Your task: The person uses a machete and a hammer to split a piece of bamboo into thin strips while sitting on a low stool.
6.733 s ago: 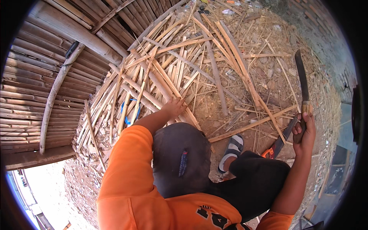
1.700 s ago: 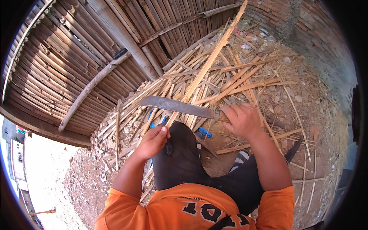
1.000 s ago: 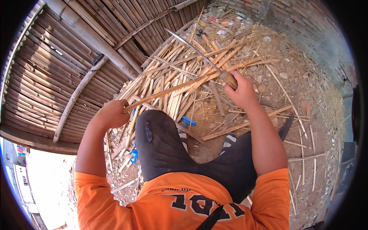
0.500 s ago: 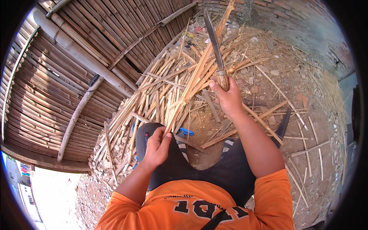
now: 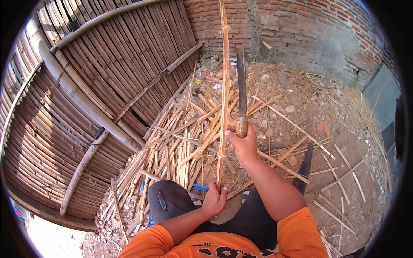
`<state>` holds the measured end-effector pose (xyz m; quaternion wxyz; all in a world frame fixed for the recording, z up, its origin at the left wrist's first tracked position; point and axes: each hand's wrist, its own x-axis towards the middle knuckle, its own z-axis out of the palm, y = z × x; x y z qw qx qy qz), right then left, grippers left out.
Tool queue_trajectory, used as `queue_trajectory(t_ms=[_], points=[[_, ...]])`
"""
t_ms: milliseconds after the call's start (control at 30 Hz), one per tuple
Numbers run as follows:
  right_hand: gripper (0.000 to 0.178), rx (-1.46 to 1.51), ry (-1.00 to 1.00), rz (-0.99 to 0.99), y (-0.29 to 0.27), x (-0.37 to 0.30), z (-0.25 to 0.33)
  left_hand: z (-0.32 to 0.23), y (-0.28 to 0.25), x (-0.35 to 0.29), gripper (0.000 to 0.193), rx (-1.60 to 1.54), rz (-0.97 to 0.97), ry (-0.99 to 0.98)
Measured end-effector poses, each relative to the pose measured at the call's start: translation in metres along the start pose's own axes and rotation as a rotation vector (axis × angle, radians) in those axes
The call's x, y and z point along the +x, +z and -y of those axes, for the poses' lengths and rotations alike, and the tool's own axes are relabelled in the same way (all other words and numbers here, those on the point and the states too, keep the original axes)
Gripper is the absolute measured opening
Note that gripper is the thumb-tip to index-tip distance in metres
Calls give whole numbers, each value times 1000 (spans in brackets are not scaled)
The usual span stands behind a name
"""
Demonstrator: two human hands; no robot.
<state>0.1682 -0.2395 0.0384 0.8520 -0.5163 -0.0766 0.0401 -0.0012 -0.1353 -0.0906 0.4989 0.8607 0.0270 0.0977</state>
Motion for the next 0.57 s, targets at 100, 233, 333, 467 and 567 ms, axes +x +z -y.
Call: queue_trajectory(t_ms=[100, 233, 333, 467, 567], points=[[42, 28, 34, 16, 0, -1, 1, 2, 11, 8, 43, -24, 113, -56], [42, 41, 62, 59, 0, -1, 1, 18, 21, 9, 43, -43, 150, -38], [42, 36, 72, 118, -4, 1, -1, 26, 20, 9, 50, -39, 186, -43], [44, 20, 106, 186, -6, -1, 4, 30, -5, 19, 80, 203, 294, 77], [48, -59, 110, 232, -15, 3, 4, 14, -50, 45, 92, 269, 422, -57]])
